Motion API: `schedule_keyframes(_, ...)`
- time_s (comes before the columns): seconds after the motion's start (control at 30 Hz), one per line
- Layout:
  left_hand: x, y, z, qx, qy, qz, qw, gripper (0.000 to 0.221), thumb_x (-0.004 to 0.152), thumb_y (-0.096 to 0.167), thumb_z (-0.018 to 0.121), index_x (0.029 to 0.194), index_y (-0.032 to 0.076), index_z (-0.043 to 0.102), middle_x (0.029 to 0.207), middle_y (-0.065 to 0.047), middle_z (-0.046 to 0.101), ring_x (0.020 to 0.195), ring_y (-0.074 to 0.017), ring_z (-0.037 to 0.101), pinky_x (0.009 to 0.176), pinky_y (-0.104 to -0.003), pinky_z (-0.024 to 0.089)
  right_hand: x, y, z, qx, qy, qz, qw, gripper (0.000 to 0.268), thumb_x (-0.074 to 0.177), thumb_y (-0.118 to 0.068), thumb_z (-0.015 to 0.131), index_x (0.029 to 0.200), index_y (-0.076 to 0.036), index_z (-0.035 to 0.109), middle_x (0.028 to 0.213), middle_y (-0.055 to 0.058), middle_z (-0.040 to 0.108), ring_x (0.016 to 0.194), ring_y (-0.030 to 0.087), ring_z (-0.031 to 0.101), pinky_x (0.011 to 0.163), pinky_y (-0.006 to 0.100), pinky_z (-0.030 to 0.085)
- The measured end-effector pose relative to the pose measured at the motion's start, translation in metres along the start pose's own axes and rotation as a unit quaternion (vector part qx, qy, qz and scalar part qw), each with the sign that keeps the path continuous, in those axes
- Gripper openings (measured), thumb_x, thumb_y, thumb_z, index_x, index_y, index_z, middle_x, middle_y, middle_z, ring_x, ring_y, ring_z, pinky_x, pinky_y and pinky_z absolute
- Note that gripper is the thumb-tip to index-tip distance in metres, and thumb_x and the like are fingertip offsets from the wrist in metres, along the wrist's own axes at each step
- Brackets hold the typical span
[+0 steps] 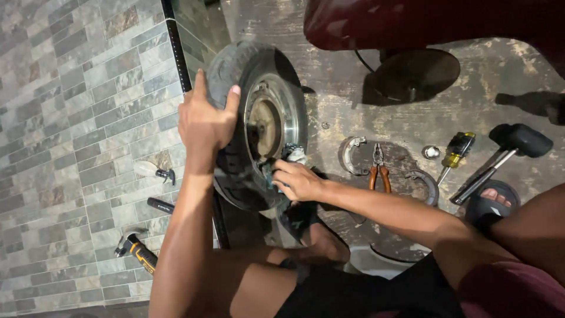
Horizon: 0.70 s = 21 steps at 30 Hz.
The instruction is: Cleaning the inner rim and hub of a motorcycle wheel using a cloth and a small tool
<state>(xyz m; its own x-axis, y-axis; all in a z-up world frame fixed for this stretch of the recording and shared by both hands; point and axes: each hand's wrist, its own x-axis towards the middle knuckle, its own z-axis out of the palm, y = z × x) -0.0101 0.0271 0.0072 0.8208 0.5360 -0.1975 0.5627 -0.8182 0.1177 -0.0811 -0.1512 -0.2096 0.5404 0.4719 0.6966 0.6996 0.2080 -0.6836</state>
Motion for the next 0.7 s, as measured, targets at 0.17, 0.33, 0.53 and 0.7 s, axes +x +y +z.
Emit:
schedule_keyframes(0.17, -0.013, 0.013, -0.011, -0.052, -0.005, 0.005, 0.999, 0.085, 0.094, 0.068, 0.056, 0.161, 0.023, 0.032, 0.144, -0.02, 0.055, 0.134, -0.0431, 0.052, 0.11, -0.056, 0.041, -0.103, 0.097, 0.035, -0.085, -0.062, 0.01, 0.994, 0.015, 0.095, -0.018, 0.058, 0.082, -0.011, 0.059, 0.103, 0.018, 0.063, 0.074, 0.04, 0.066, 0.065, 0.046, 0.055)
schedule_keyframes(0.33, -0.007, 0.008, -0.002, -0.09, 0.041, 0.045, 0.994, 0.077, 0.094, 0.058, 0.063, 0.156, 0.021, 0.034, 0.137, -0.024, 0.058, 0.13, -0.0475, 0.055, 0.109, -0.059, 0.042, -0.065, 0.093, -0.05, 0.2, 0.043, 0.303, 0.931, 0.016, 0.096, -0.003, 0.052, 0.111, -0.002, 0.057, 0.086, 0.015, 0.064, 0.072, 0.035, 0.067, 0.069, 0.039, 0.053)
schedule_keyframes(0.53, 0.009, -0.022, -0.006, -0.15, 0.033, 0.141, 0.978, 0.085, 0.078, 0.035, 0.081, 0.152, 0.022, 0.042, 0.14, -0.026, 0.053, 0.133, -0.0499, 0.051, 0.113, -0.057, 0.039, -0.078, 0.113, -0.126, -0.269, 0.145, 0.287, 0.908, 0.013, 0.1, -0.006, 0.061, 0.112, -0.004, 0.063, 0.1, 0.02, 0.065, 0.097, 0.043, 0.065, 0.088, 0.048, 0.049)
schedule_keyframes(0.7, 0.015, -0.024, -0.009, -0.176, 0.017, 0.169, 0.97, 0.075, 0.078, 0.037, 0.085, 0.146, 0.028, 0.052, 0.139, -0.021, 0.052, 0.134, -0.0452, 0.051, 0.115, -0.051, 0.037, -0.081, 0.038, -0.121, -0.282, -0.23, 0.485, 0.795, 0.038, 0.096, -0.033, 0.051, 0.123, -0.013, 0.069, 0.102, 0.018, 0.077, 0.099, 0.04, 0.073, 0.09, 0.053, 0.055)
